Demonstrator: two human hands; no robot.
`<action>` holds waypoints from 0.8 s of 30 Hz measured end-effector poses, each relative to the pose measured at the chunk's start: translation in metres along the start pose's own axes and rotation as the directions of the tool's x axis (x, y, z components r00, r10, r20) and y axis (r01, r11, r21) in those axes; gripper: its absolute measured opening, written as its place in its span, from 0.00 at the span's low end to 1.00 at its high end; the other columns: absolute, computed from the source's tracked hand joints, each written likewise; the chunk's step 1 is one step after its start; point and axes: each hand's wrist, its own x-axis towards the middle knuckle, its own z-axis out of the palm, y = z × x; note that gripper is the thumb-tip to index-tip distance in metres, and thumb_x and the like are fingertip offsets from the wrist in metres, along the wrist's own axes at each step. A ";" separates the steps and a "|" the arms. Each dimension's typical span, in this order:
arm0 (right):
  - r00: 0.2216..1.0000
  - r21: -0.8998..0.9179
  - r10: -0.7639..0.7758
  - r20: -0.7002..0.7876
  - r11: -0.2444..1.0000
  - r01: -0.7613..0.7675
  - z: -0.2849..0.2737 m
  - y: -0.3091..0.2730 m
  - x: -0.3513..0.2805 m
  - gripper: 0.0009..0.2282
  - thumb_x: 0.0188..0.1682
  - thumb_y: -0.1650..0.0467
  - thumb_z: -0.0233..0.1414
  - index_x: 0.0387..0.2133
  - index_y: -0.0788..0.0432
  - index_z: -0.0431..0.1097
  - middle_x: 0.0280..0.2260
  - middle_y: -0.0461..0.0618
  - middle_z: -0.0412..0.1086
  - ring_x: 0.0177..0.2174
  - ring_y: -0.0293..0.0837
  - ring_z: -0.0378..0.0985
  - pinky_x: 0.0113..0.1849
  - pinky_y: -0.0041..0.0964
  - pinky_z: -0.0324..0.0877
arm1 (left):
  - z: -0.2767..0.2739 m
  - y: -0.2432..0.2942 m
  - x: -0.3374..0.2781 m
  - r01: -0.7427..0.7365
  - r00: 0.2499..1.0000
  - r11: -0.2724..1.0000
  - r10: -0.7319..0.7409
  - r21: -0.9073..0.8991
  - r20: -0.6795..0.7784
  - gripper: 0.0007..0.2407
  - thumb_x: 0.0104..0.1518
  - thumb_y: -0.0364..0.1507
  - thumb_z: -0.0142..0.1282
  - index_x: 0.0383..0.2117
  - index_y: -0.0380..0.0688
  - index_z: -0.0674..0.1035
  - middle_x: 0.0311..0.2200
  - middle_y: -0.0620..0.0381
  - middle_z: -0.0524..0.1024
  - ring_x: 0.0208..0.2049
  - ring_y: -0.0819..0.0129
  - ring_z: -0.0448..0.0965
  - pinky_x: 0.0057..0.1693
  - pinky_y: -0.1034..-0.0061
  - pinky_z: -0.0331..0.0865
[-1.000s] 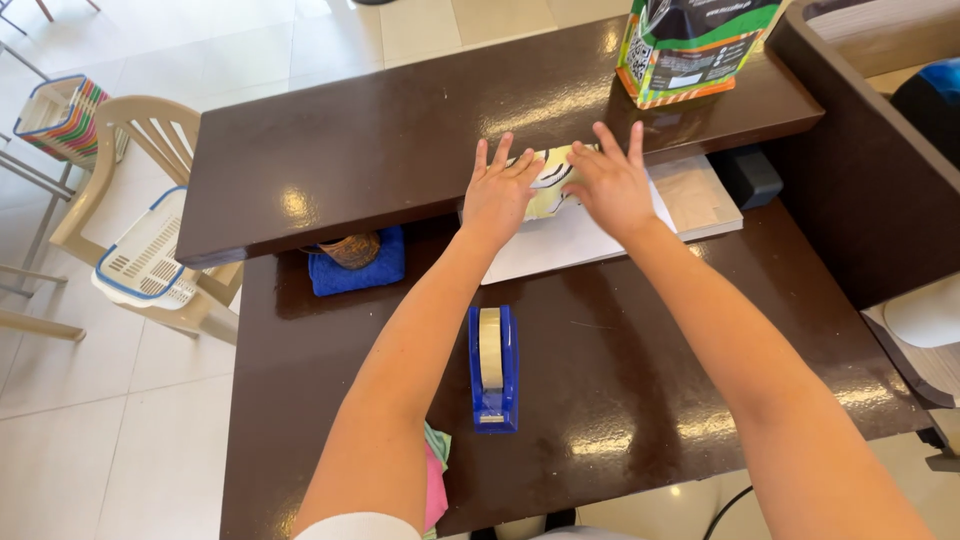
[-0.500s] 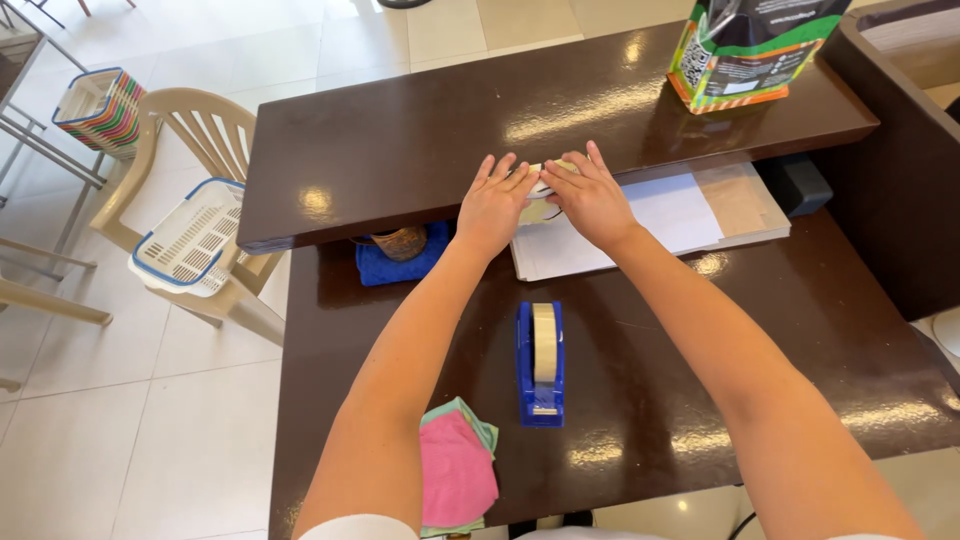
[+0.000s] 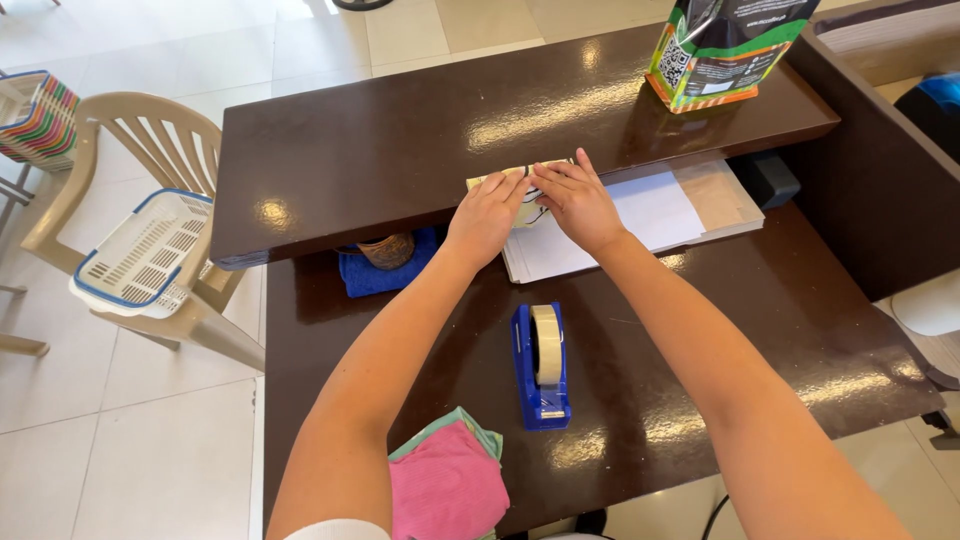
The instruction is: Folding small fabric cloths and organizing them on a counter.
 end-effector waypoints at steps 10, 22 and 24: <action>1.000 -0.082 0.023 0.021 0.996 -0.021 -0.018 0.043 -0.024 0.18 0.49 0.61 0.62 0.54 0.45 0.76 0.53 0.36 0.76 0.55 0.39 0.72 0.68 0.53 0.36 | 0.019 0.018 0.044 0.056 0.991 0.987 -0.037 -0.151 0.128 0.20 0.53 0.29 0.65 0.53 0.50 0.78 0.51 0.65 0.77 0.54 0.68 0.70 0.53 0.75 0.71; 0.999 -0.037 0.040 -0.030 0.998 -0.041 -0.049 0.146 -0.063 0.18 0.50 0.59 0.61 0.54 0.44 0.75 0.55 0.36 0.75 0.57 0.39 0.71 0.68 0.56 0.31 | 0.065 0.083 0.118 -0.010 0.989 0.991 0.029 -0.133 0.147 0.19 0.61 0.31 0.59 0.59 0.45 0.75 0.58 0.51 0.75 0.64 0.58 0.69 0.65 0.69 0.64; 0.997 -0.007 0.066 -0.046 0.998 -0.067 -0.055 0.158 -0.069 0.18 0.51 0.60 0.60 0.54 0.44 0.76 0.56 0.36 0.75 0.57 0.40 0.71 0.68 0.57 0.30 | 0.073 0.093 0.129 -0.004 0.987 0.991 0.026 -0.133 0.157 0.19 0.63 0.31 0.56 0.61 0.46 0.74 0.59 0.50 0.74 0.64 0.57 0.68 0.65 0.68 0.65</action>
